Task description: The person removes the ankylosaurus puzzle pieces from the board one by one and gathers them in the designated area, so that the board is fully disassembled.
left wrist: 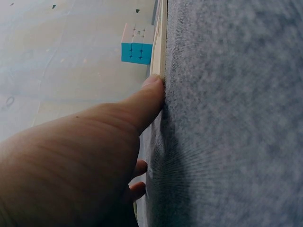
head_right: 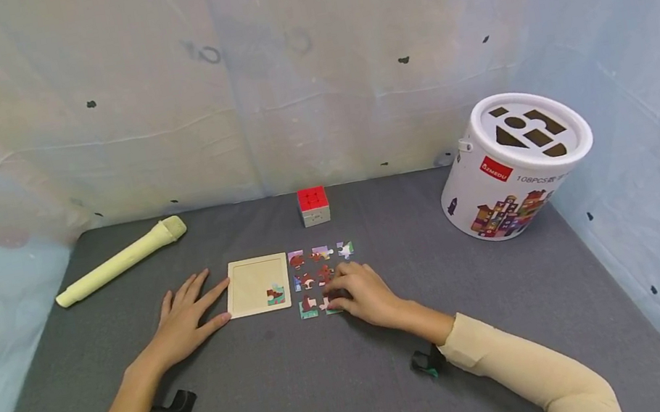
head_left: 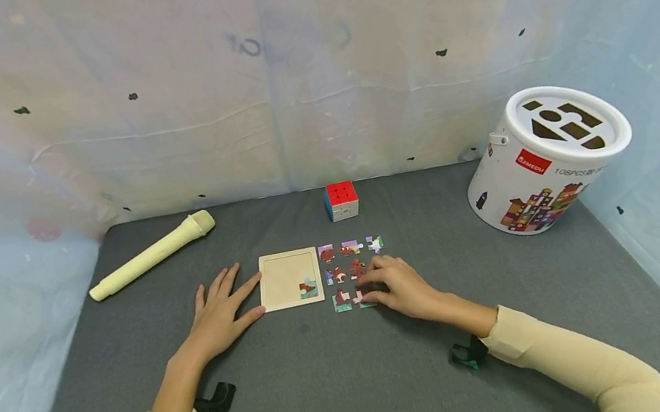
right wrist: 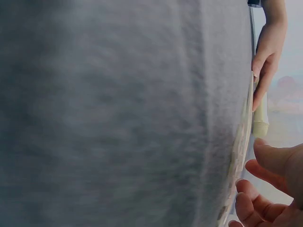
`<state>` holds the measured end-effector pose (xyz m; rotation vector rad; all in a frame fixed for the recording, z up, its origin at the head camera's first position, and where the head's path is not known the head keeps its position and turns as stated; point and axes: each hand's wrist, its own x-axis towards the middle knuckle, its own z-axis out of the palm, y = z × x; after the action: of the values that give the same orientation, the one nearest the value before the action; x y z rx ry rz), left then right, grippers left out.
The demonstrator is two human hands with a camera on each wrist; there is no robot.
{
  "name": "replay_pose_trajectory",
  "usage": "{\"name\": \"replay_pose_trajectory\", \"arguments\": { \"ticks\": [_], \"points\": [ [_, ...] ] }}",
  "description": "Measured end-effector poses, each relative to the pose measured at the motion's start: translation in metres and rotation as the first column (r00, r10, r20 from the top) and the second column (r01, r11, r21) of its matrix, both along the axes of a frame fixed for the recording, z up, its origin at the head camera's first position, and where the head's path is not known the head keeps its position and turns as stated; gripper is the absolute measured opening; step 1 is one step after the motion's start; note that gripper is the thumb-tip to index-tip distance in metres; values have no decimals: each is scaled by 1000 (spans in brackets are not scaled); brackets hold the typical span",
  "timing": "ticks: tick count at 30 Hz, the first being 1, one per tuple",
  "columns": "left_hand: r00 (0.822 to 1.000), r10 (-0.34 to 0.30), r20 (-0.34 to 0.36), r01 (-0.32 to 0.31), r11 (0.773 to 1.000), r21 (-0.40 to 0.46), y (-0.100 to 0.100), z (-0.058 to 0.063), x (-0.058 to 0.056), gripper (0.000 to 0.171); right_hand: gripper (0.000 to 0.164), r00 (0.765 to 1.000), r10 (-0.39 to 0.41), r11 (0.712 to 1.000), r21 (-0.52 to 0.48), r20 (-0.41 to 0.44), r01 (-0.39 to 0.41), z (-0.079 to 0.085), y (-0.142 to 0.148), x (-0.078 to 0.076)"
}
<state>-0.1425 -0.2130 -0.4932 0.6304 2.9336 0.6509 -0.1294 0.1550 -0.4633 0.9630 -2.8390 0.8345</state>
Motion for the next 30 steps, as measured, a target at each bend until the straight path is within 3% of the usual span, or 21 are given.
{"name": "replay_pose_trajectory", "arguments": {
  "ticks": [4,10,17,30],
  "points": [
    [1000,2,-4,-2,1000,-3,-1,0,0,68,27,1000,-2,1000,-18,4,2,3,-9,-7],
    [1000,6,3,-6,1000,-5,0,1,0,69,36,998,60,996,-74,15,-59,9,-29,-15],
    [1000,12,2,-12,1000,-6,1,1,0,69,44,981,130,979,-176,144,-104,14,-55,-27],
    [1000,18,11,-18,1000,-1,1,1,0,68,51,971,120,989,-105,205,-100,18,-80,-31]
  ]
}}
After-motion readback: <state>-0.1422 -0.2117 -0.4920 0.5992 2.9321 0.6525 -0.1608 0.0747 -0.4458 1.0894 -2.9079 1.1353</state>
